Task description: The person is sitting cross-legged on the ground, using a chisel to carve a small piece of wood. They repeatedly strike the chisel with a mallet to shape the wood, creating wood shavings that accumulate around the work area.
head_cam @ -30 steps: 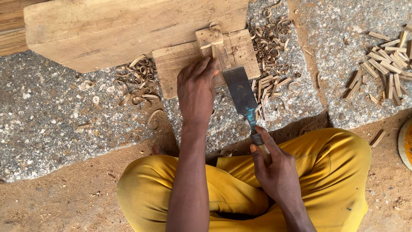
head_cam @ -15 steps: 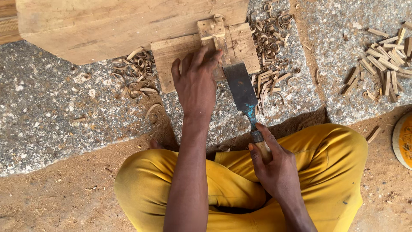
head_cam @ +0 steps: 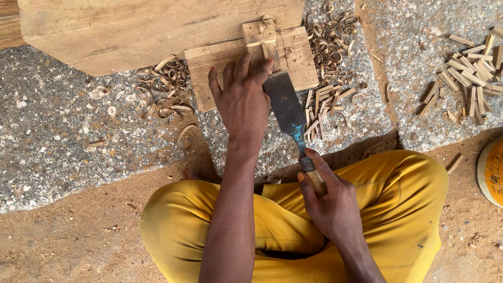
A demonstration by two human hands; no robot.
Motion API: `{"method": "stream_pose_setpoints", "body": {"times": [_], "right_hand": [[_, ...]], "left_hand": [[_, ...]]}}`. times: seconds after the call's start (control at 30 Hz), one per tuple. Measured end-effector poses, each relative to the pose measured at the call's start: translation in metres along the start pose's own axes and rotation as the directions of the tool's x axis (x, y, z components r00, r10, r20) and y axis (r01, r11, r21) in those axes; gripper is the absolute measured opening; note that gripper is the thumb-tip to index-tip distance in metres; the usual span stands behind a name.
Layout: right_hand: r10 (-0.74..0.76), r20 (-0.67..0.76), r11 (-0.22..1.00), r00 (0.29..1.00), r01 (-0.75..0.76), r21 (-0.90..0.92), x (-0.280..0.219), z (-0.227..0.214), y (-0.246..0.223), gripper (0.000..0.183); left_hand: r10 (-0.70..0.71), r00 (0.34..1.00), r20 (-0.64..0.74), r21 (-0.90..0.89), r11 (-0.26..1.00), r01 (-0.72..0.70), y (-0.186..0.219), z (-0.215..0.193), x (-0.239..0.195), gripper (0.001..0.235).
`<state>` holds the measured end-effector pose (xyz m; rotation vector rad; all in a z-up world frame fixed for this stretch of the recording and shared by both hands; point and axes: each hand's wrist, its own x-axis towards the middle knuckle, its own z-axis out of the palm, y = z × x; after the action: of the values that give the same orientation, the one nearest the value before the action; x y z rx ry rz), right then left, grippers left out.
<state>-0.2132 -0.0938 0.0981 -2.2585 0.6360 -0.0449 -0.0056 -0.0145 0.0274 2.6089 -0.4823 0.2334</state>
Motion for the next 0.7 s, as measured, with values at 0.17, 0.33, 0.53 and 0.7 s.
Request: {"method": "stream_pose_setpoints", "body": {"times": [0.17, 0.33, 0.53, 0.7], "right_hand": [[-0.024, -0.007, 0.999, 1.0, 0.024, 0.031, 0.0, 0.002, -0.001, 0.049], [0.043, 0.035, 0.999, 0.998, -0.044, 0.028, 0.001, 0.002, -0.001, 0.049], [-0.011, 0.049, 0.998, 0.999, 0.014, -0.053, 0.003, -0.002, -0.008, 0.05], [-0.079, 0.022, 0.994, 0.997, 0.08, -0.08, 0.001, 0.0, -0.011, 0.052]], "left_hand": [[0.001, 1.0, -0.004, 0.0, 1.0, -0.001, 0.0, 0.0, 0.0, 0.059], [-0.001, 1.0, -0.014, 0.0, 1.0, 0.001, -0.002, 0.006, -0.002, 0.055], [0.022, 0.999, -0.03, -0.009, 1.0, -0.022, 0.001, 0.0, -0.001, 0.056], [0.226, 0.974, 0.015, 0.091, 0.97, -0.227, 0.03, -0.022, -0.02, 0.051]]}}
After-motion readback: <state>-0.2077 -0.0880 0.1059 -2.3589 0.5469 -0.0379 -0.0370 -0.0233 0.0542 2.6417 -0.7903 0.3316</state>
